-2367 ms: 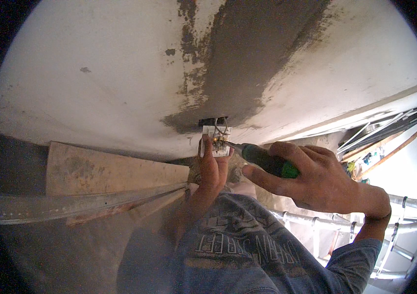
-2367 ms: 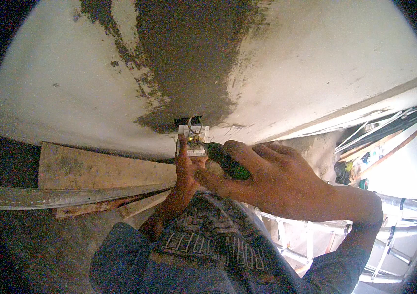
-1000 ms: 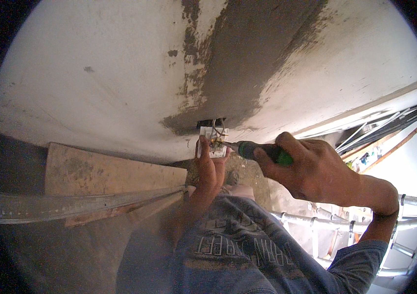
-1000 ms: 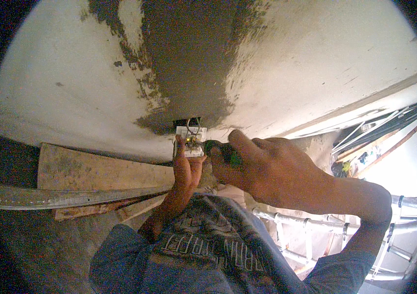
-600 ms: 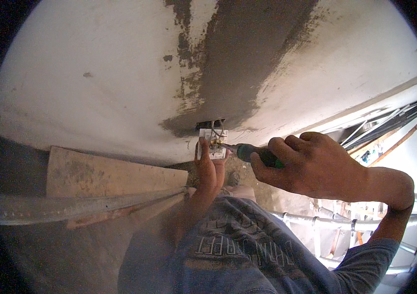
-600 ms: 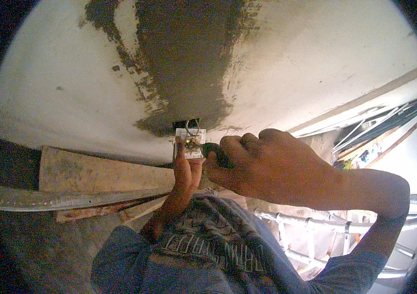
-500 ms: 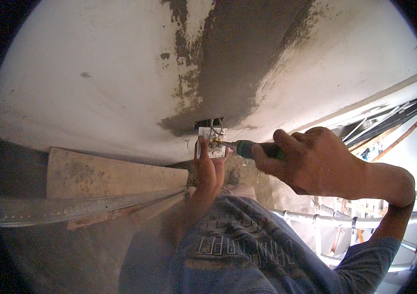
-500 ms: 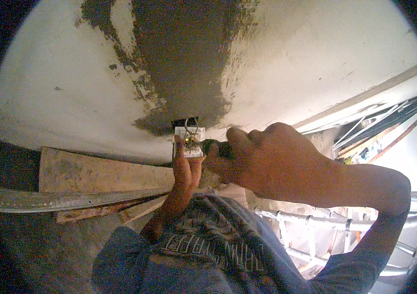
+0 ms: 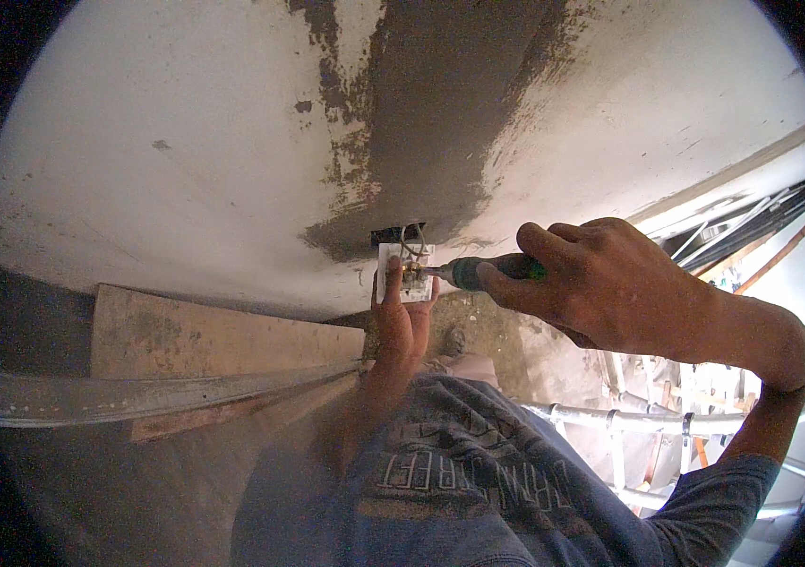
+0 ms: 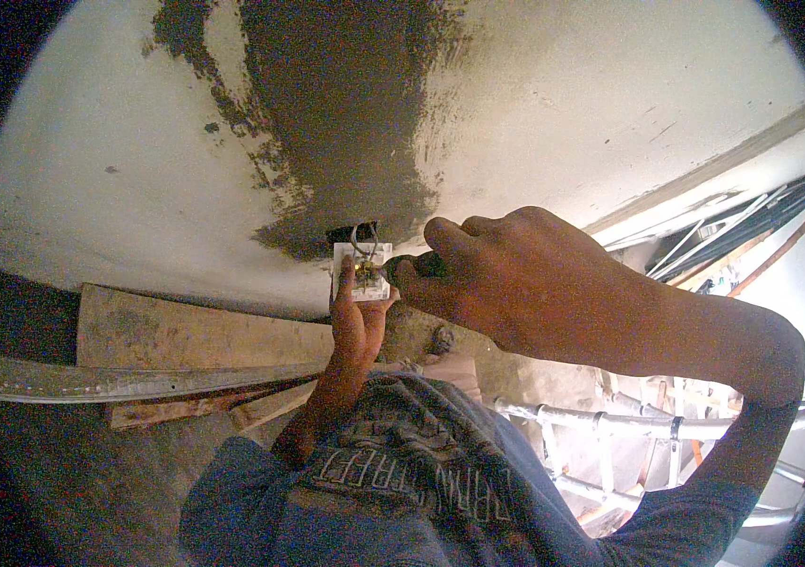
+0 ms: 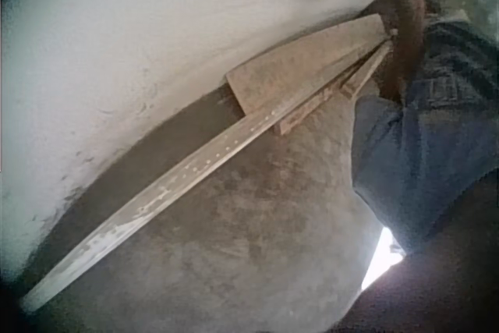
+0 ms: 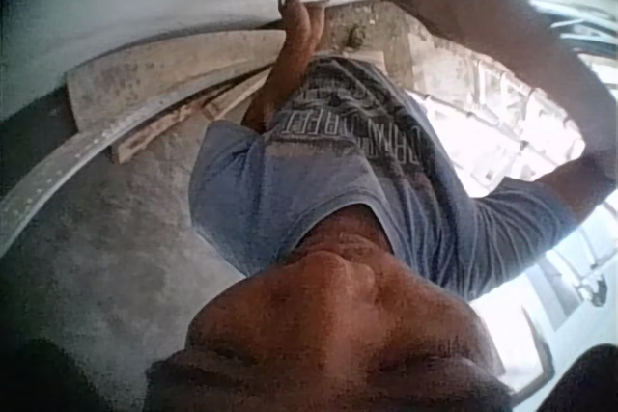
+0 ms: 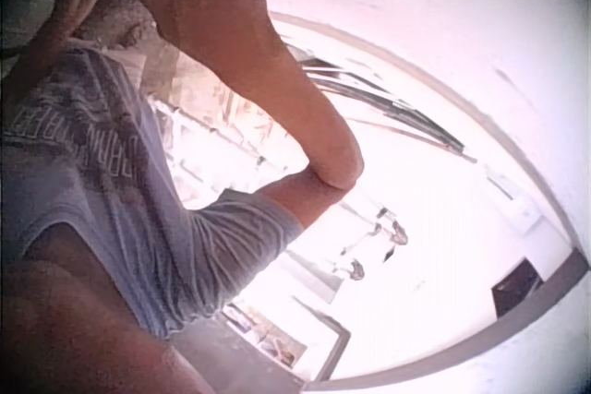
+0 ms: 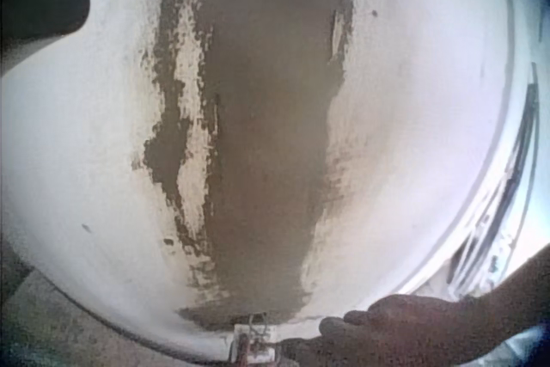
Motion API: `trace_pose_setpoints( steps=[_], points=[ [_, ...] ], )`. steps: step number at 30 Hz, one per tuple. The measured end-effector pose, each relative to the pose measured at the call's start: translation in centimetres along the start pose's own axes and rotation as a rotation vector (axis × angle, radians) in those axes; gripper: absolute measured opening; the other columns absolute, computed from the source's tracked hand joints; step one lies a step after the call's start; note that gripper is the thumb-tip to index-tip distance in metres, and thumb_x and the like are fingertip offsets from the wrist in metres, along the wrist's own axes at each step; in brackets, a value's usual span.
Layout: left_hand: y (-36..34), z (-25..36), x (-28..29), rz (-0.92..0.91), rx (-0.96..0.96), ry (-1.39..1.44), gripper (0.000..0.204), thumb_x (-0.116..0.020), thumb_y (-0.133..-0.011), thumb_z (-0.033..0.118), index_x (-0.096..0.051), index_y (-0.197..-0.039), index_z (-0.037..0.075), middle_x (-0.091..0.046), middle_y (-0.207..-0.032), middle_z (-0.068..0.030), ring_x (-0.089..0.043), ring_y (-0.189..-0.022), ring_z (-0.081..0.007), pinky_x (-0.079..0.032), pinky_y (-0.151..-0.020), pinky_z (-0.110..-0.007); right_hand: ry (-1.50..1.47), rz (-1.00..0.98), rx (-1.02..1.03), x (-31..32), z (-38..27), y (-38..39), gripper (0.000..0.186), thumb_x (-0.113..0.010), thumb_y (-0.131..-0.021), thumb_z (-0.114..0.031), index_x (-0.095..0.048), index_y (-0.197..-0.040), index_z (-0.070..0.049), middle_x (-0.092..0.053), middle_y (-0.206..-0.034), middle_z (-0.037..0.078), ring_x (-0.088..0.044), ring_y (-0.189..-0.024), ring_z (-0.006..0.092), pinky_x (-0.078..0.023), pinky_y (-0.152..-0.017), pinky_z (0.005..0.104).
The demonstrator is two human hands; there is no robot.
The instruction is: The person installs an electrical wall socket by connecting wires and securing the plate with a screwdriver.
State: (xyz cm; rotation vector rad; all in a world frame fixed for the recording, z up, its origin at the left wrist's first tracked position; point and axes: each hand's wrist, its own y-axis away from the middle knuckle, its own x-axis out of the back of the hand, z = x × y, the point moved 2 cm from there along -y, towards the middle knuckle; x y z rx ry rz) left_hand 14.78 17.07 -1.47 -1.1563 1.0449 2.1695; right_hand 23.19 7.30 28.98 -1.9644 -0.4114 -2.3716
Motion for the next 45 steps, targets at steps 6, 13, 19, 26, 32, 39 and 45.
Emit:
trace_pose_setpoints(
  steps=[6, 13, 19, 26, 32, 39, 45],
  points=[
    [0.1, -0.1, -0.1, -0.006, -0.005, 0.013, 0.027, -0.066, -0.091, 0.018, -0.054, -0.114, 0.01, -0.061, -0.107, -0.0053, -0.061, -0.098, -0.019, -0.052, -0.085, -0.044, 0.014, 0.063, 0.047, 0.0, -0.2, 0.1, 0.034, -0.066, -0.084, -0.015, -0.059, -0.116, -0.006, -0.056, -0.084, 0.008, -0.06, -0.066, 0.0131, -0.051, -0.047, 0.0249],
    [-0.1, -0.2, 0.9, -0.075, 0.04, 0.158, 0.026, -0.064, -0.091, 0.017, -0.054, -0.114, 0.01, -0.061, -0.108, -0.0052, -0.061, -0.1, -0.02, -0.051, -0.086, -0.047, -0.037, 0.044, 0.001, 0.3, -0.1, 0.0, 0.036, -0.067, -0.082, -0.015, -0.06, -0.116, -0.005, -0.054, -0.079, 0.007, -0.057, -0.062, 0.0134, -0.05, -0.046, 0.0262],
    [-0.1, -0.4, 0.7, -0.031, 0.018, 0.049, 0.032, -0.06, -0.092, 0.026, -0.052, -0.12, 0.012, -0.06, -0.111, -0.0062, -0.06, -0.1, -0.0221, -0.051, -0.086, -0.048, -0.059, 0.005, -0.023, 0.2, -0.2, 0.3, 0.037, -0.058, -0.082, -0.017, -0.055, -0.118, -0.006, -0.053, -0.083, 0.009, -0.064, -0.071, 0.0217, -0.053, -0.051, 0.0321],
    [0.2, -0.1, 0.0, 0.007, 0.012, 0.014, 0.035, -0.06, -0.093, 0.031, -0.051, -0.122, 0.014, -0.06, -0.112, -0.0054, -0.06, -0.099, -0.0224, -0.049, -0.086, -0.049, -0.061, 0.025, -0.012, -0.1, 0.0, 0.3, 0.037, -0.058, -0.082, -0.016, -0.055, -0.117, -0.006, -0.053, -0.082, 0.009, -0.064, -0.071, 0.0213, -0.052, -0.05, 0.0317],
    [0.2, 0.1, 0.2, -0.026, 0.044, 0.138, 0.026, -0.063, -0.092, 0.016, -0.053, -0.116, 0.009, -0.062, -0.108, -0.0059, -0.062, -0.1, -0.02, -0.052, -0.087, -0.044, -0.077, 0.056, -0.025, -0.1, 0.0, -0.1, 0.035, -0.064, -0.084, -0.018, -0.059, -0.116, -0.006, -0.053, -0.078, 0.007, -0.057, -0.06, 0.0151, -0.049, -0.044, 0.028],
    [0.0, -0.1, 0.3, -0.036, 0.03, 0.131, 0.023, -0.062, -0.093, 0.018, -0.054, -0.114, 0.011, -0.061, -0.106, -0.0049, -0.061, -0.097, -0.0187, -0.051, -0.085, -0.043, -0.11, 0.058, -0.05, 0.6, 0.4, -0.5, 0.037, -0.066, -0.085, -0.022, -0.061, -0.118, -0.007, -0.051, -0.075, 0.007, -0.053, -0.055, 0.0148, -0.048, -0.045, 0.0304],
    [0.2, 0.3, 0.0, -0.014, 0.024, 0.123, 0.021, -0.06, -0.094, 0.02, -0.054, -0.111, 0.01, -0.062, -0.104, -0.0051, -0.062, -0.094, -0.0192, -0.051, -0.083, -0.043, -0.175, 0.033, -0.09, 0.7, 0.3, -0.8, 0.038, -0.067, -0.084, -0.022, -0.061, -0.119, -0.007, -0.05, -0.075, 0.008, -0.054, -0.057, 0.0172, -0.049, -0.048, 0.0333]
  ],
)
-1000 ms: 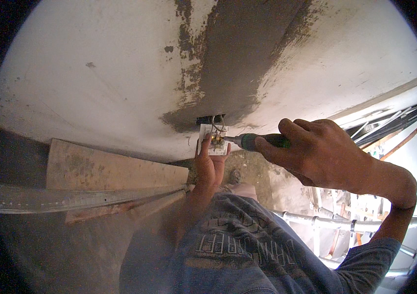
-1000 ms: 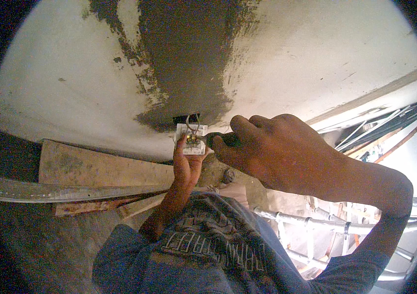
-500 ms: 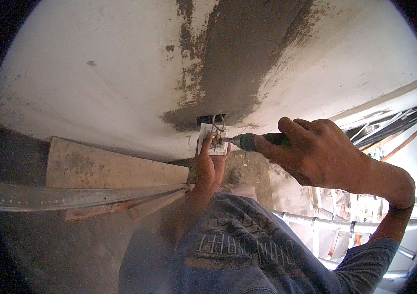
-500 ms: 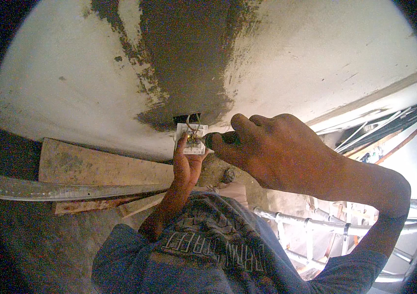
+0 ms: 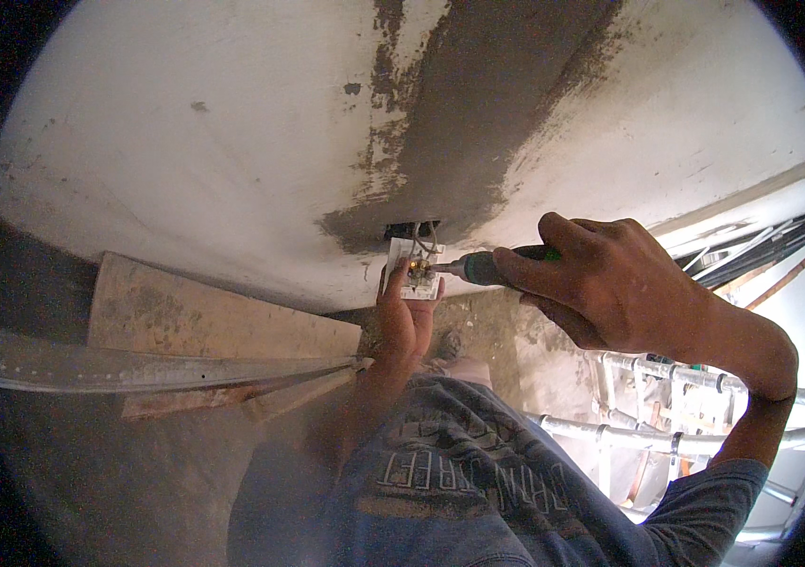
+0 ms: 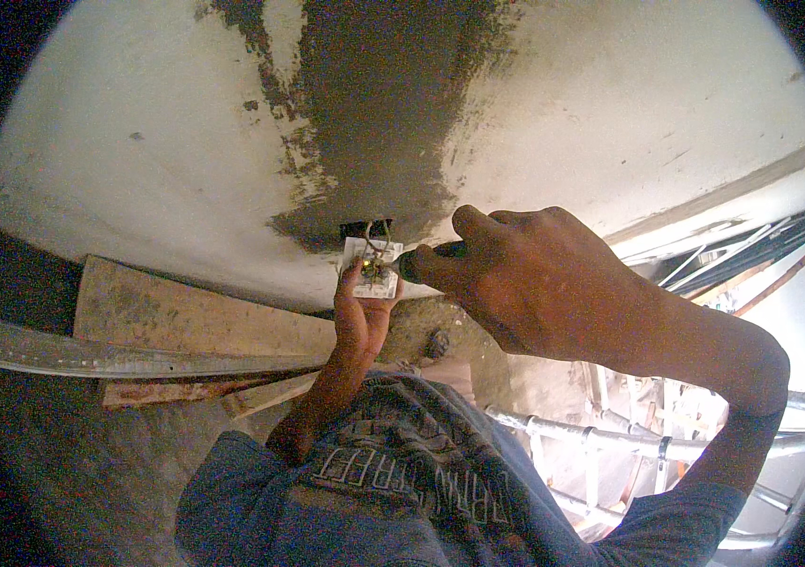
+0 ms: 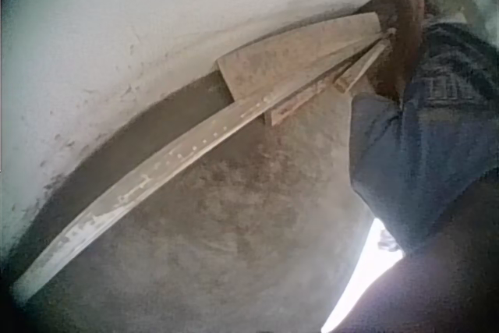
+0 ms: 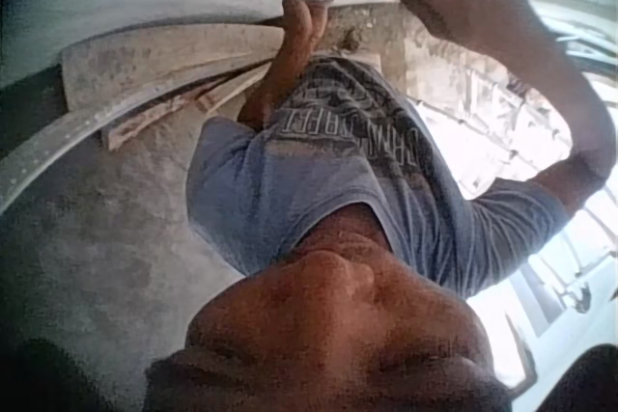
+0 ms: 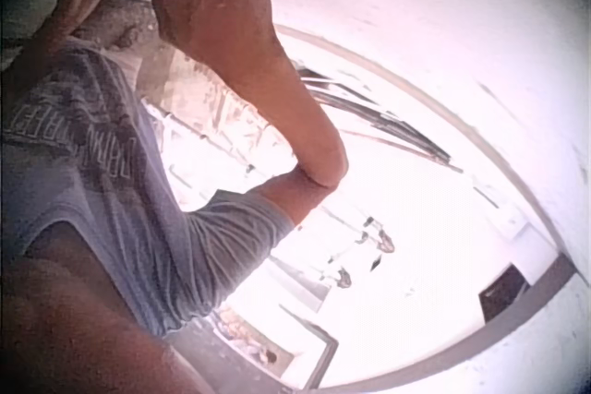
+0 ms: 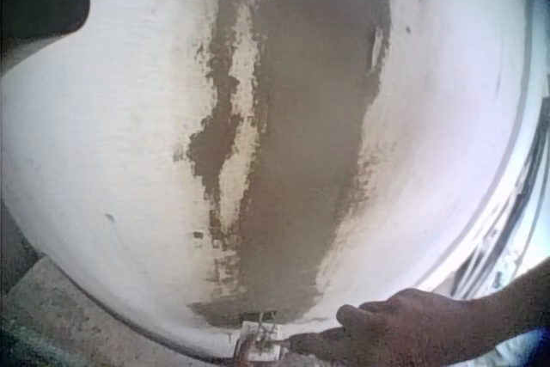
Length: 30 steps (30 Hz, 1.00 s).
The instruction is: The person installs an electrical wall socket by connecting wires and securing the plate with a screwdriver.
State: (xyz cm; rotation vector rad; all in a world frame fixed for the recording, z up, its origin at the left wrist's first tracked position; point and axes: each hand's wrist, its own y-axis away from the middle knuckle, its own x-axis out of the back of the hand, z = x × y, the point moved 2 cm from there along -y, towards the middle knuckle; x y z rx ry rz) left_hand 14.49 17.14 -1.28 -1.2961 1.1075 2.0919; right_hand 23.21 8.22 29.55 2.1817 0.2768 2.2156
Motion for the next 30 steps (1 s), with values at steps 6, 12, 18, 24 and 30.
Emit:
trace_pose_setpoints(
  steps=[6, 12, 18, 24, 30],
  points=[
    [-0.49, -0.23, 0.56, -0.007, -0.02, -0.047, 0.025, -0.057, -0.094, 0.025, -0.053, -0.114, 0.011, -0.062, -0.107, -0.0068, -0.062, -0.094, -0.0225, -0.052, -0.084, -0.044, 0.011, -0.02, 0.011, 0.13, -0.07, -0.13, 0.039, -0.067, -0.084, -0.02, -0.06, -0.12, -0.008, -0.05, -0.076, 0.008, -0.054, -0.057, 0.0182, -0.049, -0.048, 0.0334],
    [-0.47, -0.18, 0.54, -0.017, -0.014, -0.042, 0.025, -0.057, -0.093, 0.025, -0.052, -0.114, 0.012, -0.062, -0.105, -0.0064, -0.062, -0.094, -0.0228, -0.051, -0.083, -0.044, 0.016, -0.022, 0.022, 0.06, -0.3, -0.07, 0.039, -0.067, -0.084, -0.019, -0.059, -0.12, -0.007, -0.05, -0.076, 0.008, -0.054, -0.057, 0.0184, -0.049, -0.048, 0.033],
    [-0.43, -0.08, 0.48, -0.009, 0.004, -0.019, 0.023, -0.058, -0.093, 0.023, -0.054, -0.112, 0.011, -0.062, -0.103, -0.0063, -0.063, -0.093, -0.022, -0.052, -0.083, -0.044, 0.015, -0.021, 0.018, 0.21, -0.53, 0.02, 0.041, -0.069, -0.083, -0.019, -0.059, -0.121, -0.007, -0.05, -0.077, 0.008, -0.054, -0.058, 0.0182, -0.049, -0.048, 0.0325],
    [-0.41, 0.11, 0.58, -0.027, 0.014, -0.008, 0.021, -0.057, -0.093, 0.021, -0.054, -0.111, 0.011, -0.062, -0.104, -0.0064, -0.063, -0.094, -0.0214, -0.052, -0.084, -0.044, 0.042, 0.018, 0.061, -0.05, -0.54, 0.1, 0.043, -0.07, -0.082, -0.019, -0.057, -0.122, -0.007, -0.05, -0.077, 0.008, -0.053, -0.058, 0.0173, -0.048, -0.047, 0.0321],
    [-0.48, 0.1, 0.79, -0.025, -0.002, -0.028, 0.023, -0.056, -0.094, 0.025, -0.054, -0.112, 0.012, -0.063, -0.107, -0.0067, -0.063, -0.095, -0.0244, -0.051, -0.084, -0.047, 0.026, -0.009, 0.03, -0.24, -0.61, 0.03, 0.043, -0.07, -0.083, -0.02, -0.057, -0.122, -0.008, -0.05, -0.078, 0.008, -0.053, -0.058, 0.0163, -0.048, -0.047, 0.0316]
  ],
)
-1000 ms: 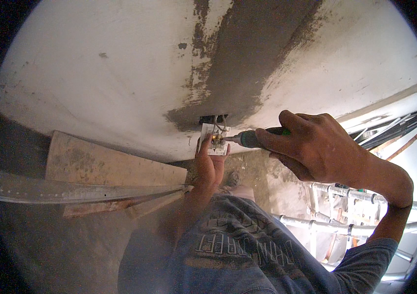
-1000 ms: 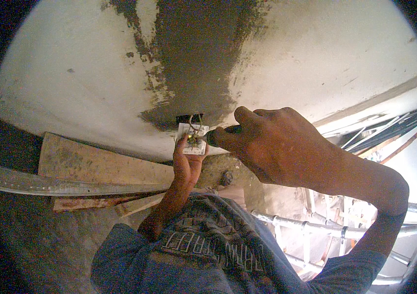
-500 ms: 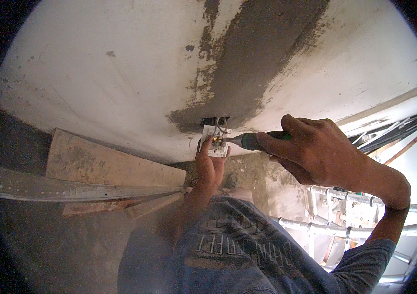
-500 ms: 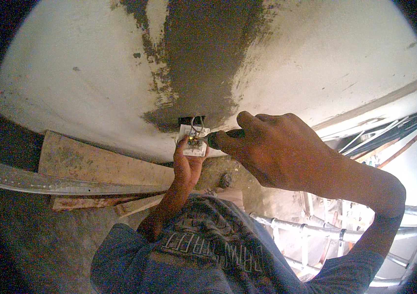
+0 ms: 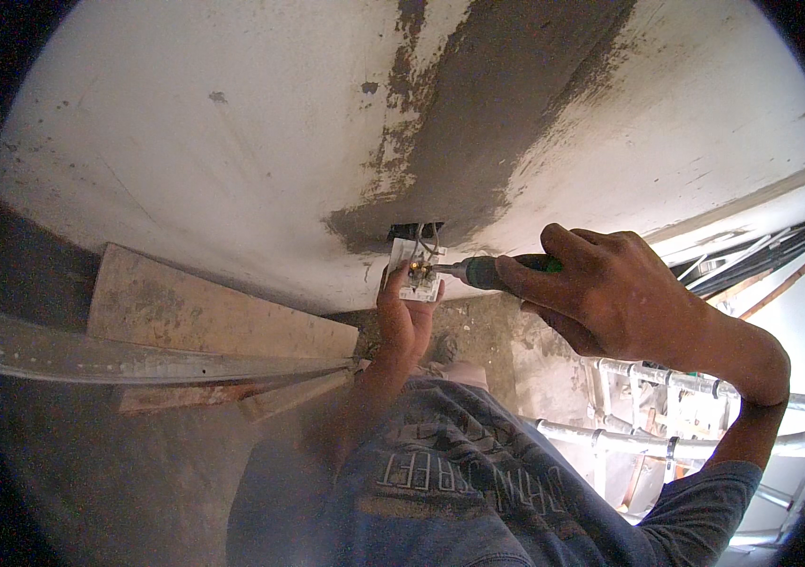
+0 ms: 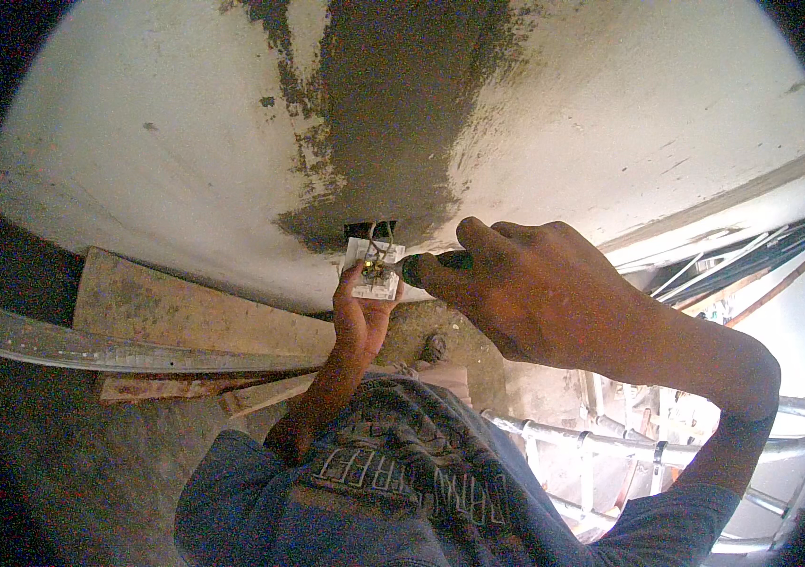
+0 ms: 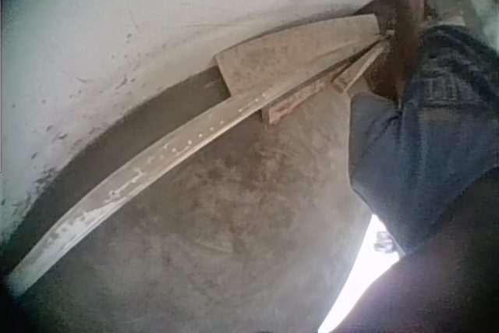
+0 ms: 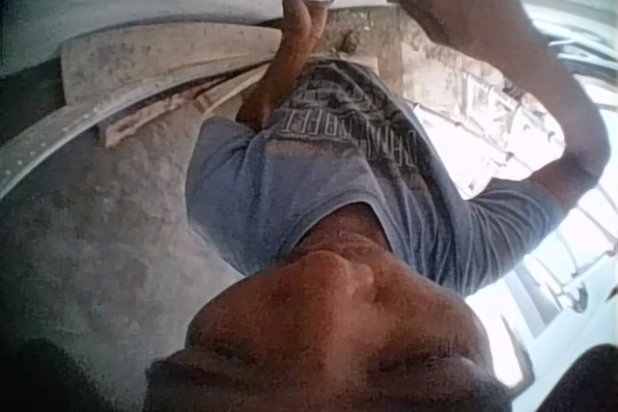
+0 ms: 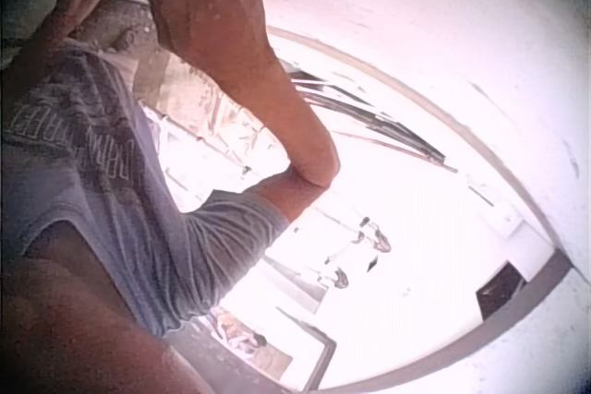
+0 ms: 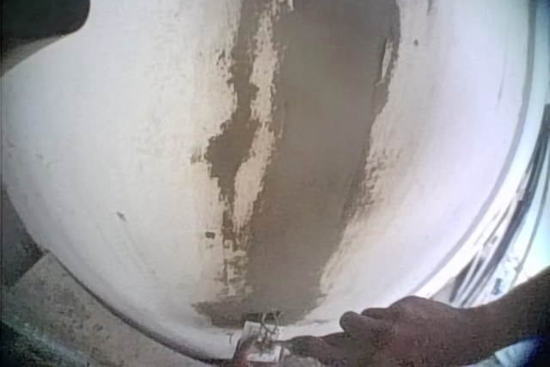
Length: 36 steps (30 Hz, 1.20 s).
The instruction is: The person installs an electrical wall socket by connecting wires and securing the plate with a screwdriver.
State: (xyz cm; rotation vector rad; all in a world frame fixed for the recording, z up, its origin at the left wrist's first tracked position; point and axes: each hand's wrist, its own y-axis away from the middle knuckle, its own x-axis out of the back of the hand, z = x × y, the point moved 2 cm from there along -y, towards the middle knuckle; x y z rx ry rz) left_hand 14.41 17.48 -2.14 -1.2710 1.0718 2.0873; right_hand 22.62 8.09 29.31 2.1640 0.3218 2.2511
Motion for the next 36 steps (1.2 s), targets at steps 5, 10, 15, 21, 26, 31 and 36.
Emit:
trace_pose_setpoints(
  steps=[5, 10, 15, 21, 26, 31, 36],
  points=[
    [0.2, 0.1, -0.2, -0.003, 0.021, -0.001, 0.024, -0.057, -0.093, 0.025, -0.053, -0.113, 0.011, -0.062, -0.109, -0.0074, -0.062, -0.096, -0.0244, -0.05, -0.086, -0.047, 0.001, 0.01, 0.012, -0.1, -0.1, 0.2, 0.043, -0.069, -0.083, -0.02, -0.057, -0.122, -0.007, -0.05, -0.078, 0.008, -0.052, -0.056, 0.0163, -0.047, -0.046, 0.0316],
    [0.1, 0.0, -0.1, -0.005, 0.015, 0.012, 0.025, -0.058, -0.093, 0.025, -0.053, -0.114, 0.011, -0.061, -0.11, -0.0082, -0.06, -0.1, -0.025, -0.048, -0.088, -0.047, 0.029, 0.012, 0.006, 0.0, -0.3, 0.2, 0.042, -0.068, -0.084, -0.021, -0.057, -0.122, -0.007, -0.049, -0.078, 0.008, -0.052, -0.057, 0.0167, -0.047, -0.046, 0.0326],
    [0.5, 0.5, -0.6, 0.014, 0.01, 0.003, 0.024, -0.059, -0.092, 0.02, -0.053, -0.113, 0.009, -0.06, -0.107, -0.0077, -0.059, -0.1, -0.0213, -0.047, -0.088, -0.044, 0.02, -0.059, -0.081, 0.4, -0.2, -0.1, 0.042, -0.067, -0.084, -0.021, -0.056, -0.121, -0.006, -0.05, -0.078, 0.008, -0.054, -0.059, 0.0163, -0.048, -0.047, 0.0323],
    [0.4, 0.5, -0.5, -0.014, -0.005, -0.03, 0.025, -0.058, -0.093, 0.023, -0.053, -0.113, 0.011, -0.06, -0.107, -0.0062, -0.06, -0.098, -0.021, -0.047, -0.086, -0.044, 0.224, 0.047, 0.002, -0.8, -1.2, -0.1, 0.036, -0.061, -0.08, -0.017, -0.055, -0.114, -0.008, -0.056, -0.089, 0.011, -0.065, -0.073, 0.0238, -0.053, -0.056, 0.0334],
    [0.2, 0.2, -0.6, 0.06, -0.021, -0.063, 0.026, -0.057, -0.094, 0.027, -0.052, -0.115, 0.011, -0.061, -0.107, -0.0067, -0.061, -0.093, -0.0226, -0.05, -0.083, -0.044, 0.278, -0.016, 0.054, -1.4, -1.9, 0.0, 0.04, -0.062, -0.083, -0.017, -0.053, -0.119, -0.005, -0.054, -0.084, 0.009, -0.062, -0.068, 0.0185, -0.053, -0.054, 0.0297],
    [0.1, 0.3, -0.4, 0.027, -0.024, -0.045, 0.024, -0.062, -0.093, 0.019, -0.054, -0.113, 0.01, -0.062, -0.104, -0.0042, -0.061, -0.092, -0.0186, -0.051, -0.079, -0.039, 0.224, -0.109, 0.035, -1.0, -1.1, 0.2, 0.041, -0.062, -0.088, -0.021, -0.051, -0.124, -0.005, -0.055, -0.077, 0.009, -0.06, -0.063, 0.0174, -0.052, -0.051, 0.0306],
    [0.1, 0.4, -0.5, 0.072, -0.047, -0.049, 0.026, -0.063, -0.093, 0.018, -0.054, -0.115, 0.008, -0.062, -0.105, -0.0054, -0.062, -0.091, -0.0191, -0.052, -0.076, -0.039, 0.055, -0.149, -0.109, -0.6, -1.5, 0.2, 0.039, -0.066, -0.087, -0.022, -0.056, -0.119, -0.003, -0.058, -0.071, 0.01, -0.061, -0.06, 0.0197, -0.049, -0.049, 0.0331]
  ],
)
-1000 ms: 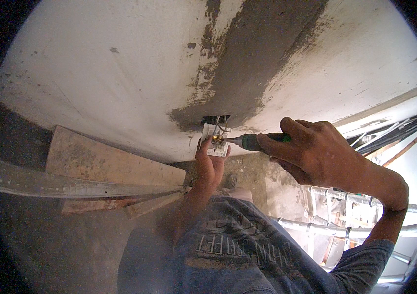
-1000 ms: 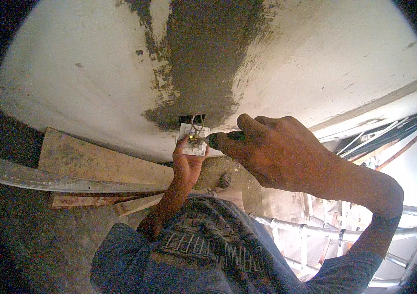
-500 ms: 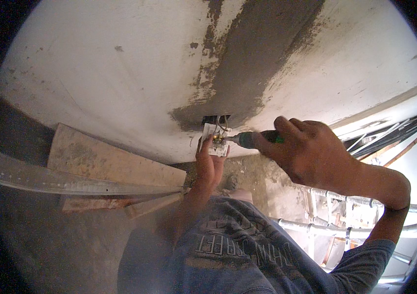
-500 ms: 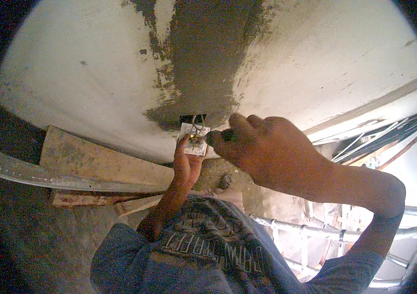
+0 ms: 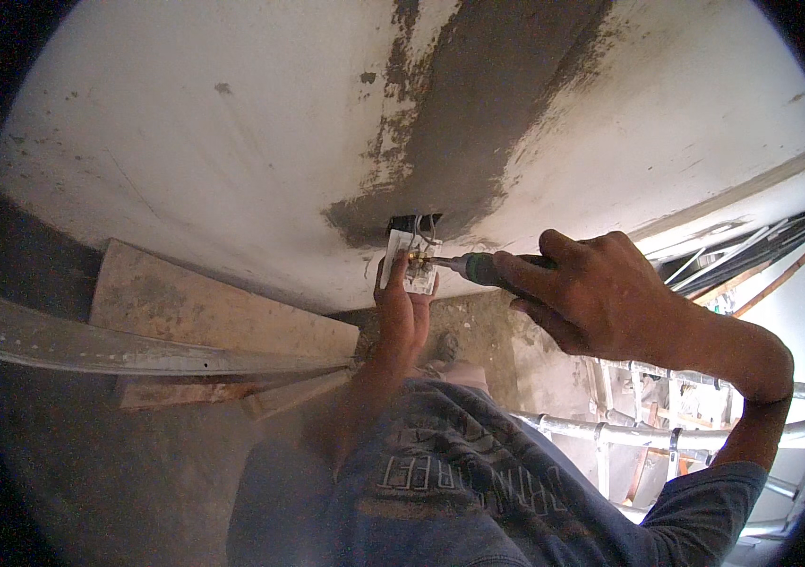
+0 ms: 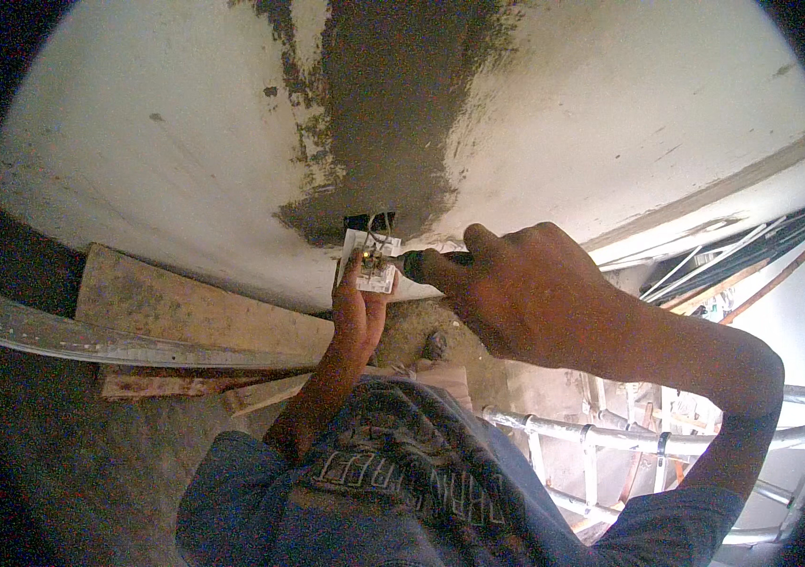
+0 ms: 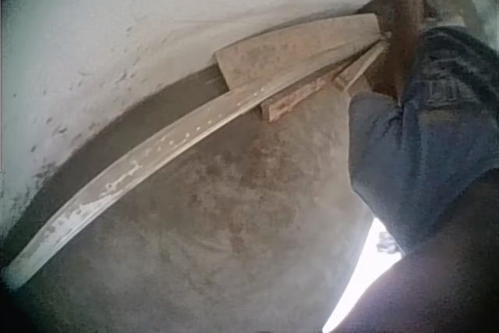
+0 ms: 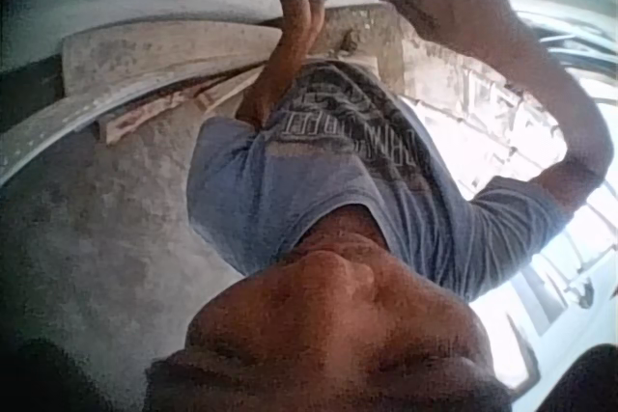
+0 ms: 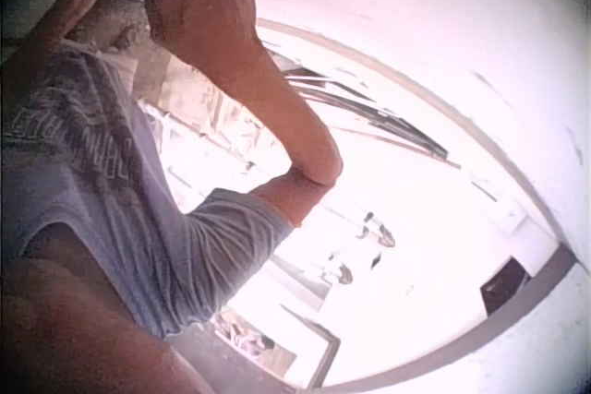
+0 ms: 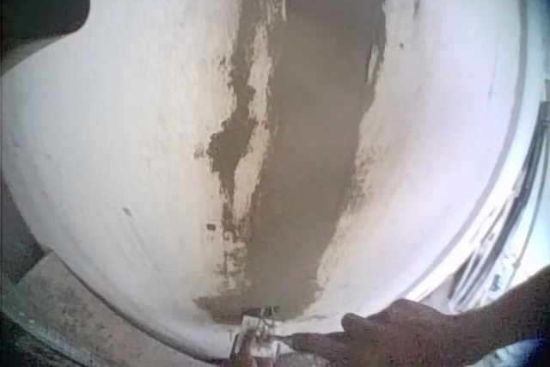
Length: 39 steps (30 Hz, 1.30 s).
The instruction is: The person installs an electrical wall socket by connecting wires and securing the plate with a screwdriver.
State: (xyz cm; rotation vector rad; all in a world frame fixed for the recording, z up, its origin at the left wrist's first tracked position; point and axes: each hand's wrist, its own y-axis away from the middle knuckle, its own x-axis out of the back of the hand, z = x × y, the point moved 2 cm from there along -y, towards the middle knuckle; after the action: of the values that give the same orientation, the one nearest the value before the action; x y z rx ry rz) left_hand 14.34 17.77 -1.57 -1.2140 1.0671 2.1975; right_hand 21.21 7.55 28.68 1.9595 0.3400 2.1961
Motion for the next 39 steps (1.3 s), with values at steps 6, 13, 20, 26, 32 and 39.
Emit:
trace_pose_setpoints(
  steps=[6, 13, 20, 26, 32, 39],
  points=[
    [-0.5, -0.2, 0.7, -0.028, 0.014, -0.016, 0.027, -0.061, -0.094, 0.019, -0.053, -0.117, 0.008, -0.062, -0.108, -0.0076, -0.063, -0.094, -0.0211, -0.053, -0.077, -0.04, -0.313, 0.096, -0.182, -1.6, 1.0, 0.5, 0.029, -0.063, -0.084, -0.023, -0.057, -0.109, -0.009, -0.062, -0.071, 0.016, -0.063, -0.065, 0.0371, -0.05, -0.059, 0.049],
    [0.2, 1.0, 0.1, -0.071, 0.122, 0.027, 0.029, -0.055, -0.097, 0.029, -0.052, -0.12, 0.012, -0.062, -0.11, -0.0061, -0.062, -0.097, -0.0225, -0.053, -0.08, -0.044, -0.48, 0.607, -0.067, 0.6, 2.8, 3.8, 0.044, -0.084, -0.067, -0.029, -0.06, -0.093, -0.003, -0.064, -0.075, 0.009, -0.064, -0.068, 0.022, -0.049, -0.072, 0.034],
    [-1.2, 2.2, 1.1, -0.079, 0.169, -0.059, 0.034, -0.057, -0.093, 0.038, -0.056, -0.116, 0.012, -0.063, -0.109, -0.0073, -0.062, -0.097, -0.0251, -0.053, -0.077, -0.045, -1.369, 0.776, -0.175, -7.3, 5.9, 3.1, 0.019, -0.072, -0.078, -0.013, -0.056, -0.081, -0.004, -0.048, -0.067, 0.001, -0.051, -0.055, 0.0076, -0.038, -0.046, 0.0221],
    [-0.9, 2.1, 1.6, -0.076, 0.092, -0.079, 0.034, -0.054, -0.097, 0.031, -0.05, -0.125, 0.013, -0.058, -0.122, -0.0076, -0.059, -0.109, -0.0247, -0.051, -0.088, -0.047, -0.881, 0.676, -0.155, -13.6, 4.7, -6.1, 0.016, -0.071, -0.083, -0.013, -0.068, -0.085, 0.003, -0.069, -0.078, 0.014, -0.065, -0.069, 0.0185, -0.051, -0.066, 0.0317],
    [0.0, 1.7, 1.8, -0.002, -0.025, -0.248, 0.036, -0.056, -0.097, 0.032, -0.052, -0.124, 0.009, -0.058, -0.122, -0.0066, -0.057, -0.111, -0.0232, -0.048, -0.089, -0.047, -0.726, 0.652, -0.277, -15.4, 1.2, -10.0, 0.014, -0.07, -0.081, -0.017, -0.069, -0.086, -0.004, -0.068, -0.076, 0.016, -0.067, -0.069, 0.0346, -0.052, -0.064, 0.0398],
    [1.2, 2.3, 0.0, 0.099, -0.164, -0.346, 0.036, -0.058, -0.095, 0.035, -0.054, -0.119, 0.009, -0.063, -0.112, -0.006, -0.063, -0.101, -0.0204, -0.053, -0.082, -0.04, -0.84, 0.983, -0.359, -22.1, 3.3, -7.7, 0.013, -0.072, -0.077, -0.014, -0.068, -0.085, -0.005, -0.068, -0.078, 0.015, -0.066, -0.068, 0.035, -0.051, -0.061, 0.0403]
  ],
)
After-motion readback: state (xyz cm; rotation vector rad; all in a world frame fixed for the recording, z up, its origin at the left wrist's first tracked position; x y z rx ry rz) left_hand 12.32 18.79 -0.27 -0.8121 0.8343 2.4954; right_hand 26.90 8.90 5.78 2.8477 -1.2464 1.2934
